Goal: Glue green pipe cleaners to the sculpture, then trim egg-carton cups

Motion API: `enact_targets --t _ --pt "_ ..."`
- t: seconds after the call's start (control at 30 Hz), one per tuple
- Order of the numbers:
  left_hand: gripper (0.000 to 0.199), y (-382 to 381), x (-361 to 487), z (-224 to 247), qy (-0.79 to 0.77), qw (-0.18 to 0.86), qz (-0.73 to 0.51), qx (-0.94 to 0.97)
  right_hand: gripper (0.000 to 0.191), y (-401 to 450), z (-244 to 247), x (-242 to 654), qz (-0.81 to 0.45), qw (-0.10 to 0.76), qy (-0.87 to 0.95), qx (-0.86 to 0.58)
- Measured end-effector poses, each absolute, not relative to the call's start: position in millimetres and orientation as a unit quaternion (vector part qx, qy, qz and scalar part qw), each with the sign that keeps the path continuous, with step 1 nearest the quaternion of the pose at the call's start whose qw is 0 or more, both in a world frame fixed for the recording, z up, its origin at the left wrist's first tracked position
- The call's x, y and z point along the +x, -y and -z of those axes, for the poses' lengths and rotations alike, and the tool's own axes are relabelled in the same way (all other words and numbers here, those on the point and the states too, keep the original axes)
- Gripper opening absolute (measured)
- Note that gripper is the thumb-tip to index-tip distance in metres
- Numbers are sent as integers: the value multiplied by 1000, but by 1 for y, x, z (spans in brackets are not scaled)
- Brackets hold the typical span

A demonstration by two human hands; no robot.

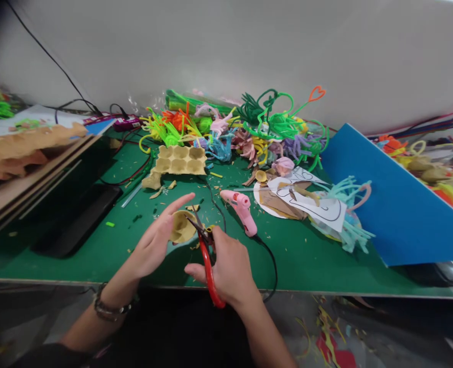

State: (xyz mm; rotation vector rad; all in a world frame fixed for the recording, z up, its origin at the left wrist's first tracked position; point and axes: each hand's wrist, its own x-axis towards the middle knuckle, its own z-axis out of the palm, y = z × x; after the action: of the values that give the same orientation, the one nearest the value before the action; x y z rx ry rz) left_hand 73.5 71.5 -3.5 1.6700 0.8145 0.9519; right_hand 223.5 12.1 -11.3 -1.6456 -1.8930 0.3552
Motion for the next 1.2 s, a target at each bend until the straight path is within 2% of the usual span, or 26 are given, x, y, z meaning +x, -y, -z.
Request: enact_targets --t 0.27,0.4,0.67,0.83,0.97,1.1,1.2 --pt "54 -63 69 8 -320 434 -440 718 56 -5 7 218 -74 244 725 -640" --pt "57 -58 67 5 -311 412 -449 729 59 2 4 216 -56 263 726 -634" --pt "54 -49 63 3 -303 422 -462 719 57 11 5 212 -123 316 697 -632" --pt "49 -45 69 6 -266 454 -481 701 55 11 10 210 -137 396 679 -603" --pt "53 -43 73 7 -262 514 -513 636 47 11 9 209 -139 464 650 -585" --pt "61 -42 75 6 -303 580 -519 550 43 12 9 207 -135 468 650 -583" --pt "56 -42 76 5 -313 598 -518 525 46 14 12 204 -124 455 661 -584"
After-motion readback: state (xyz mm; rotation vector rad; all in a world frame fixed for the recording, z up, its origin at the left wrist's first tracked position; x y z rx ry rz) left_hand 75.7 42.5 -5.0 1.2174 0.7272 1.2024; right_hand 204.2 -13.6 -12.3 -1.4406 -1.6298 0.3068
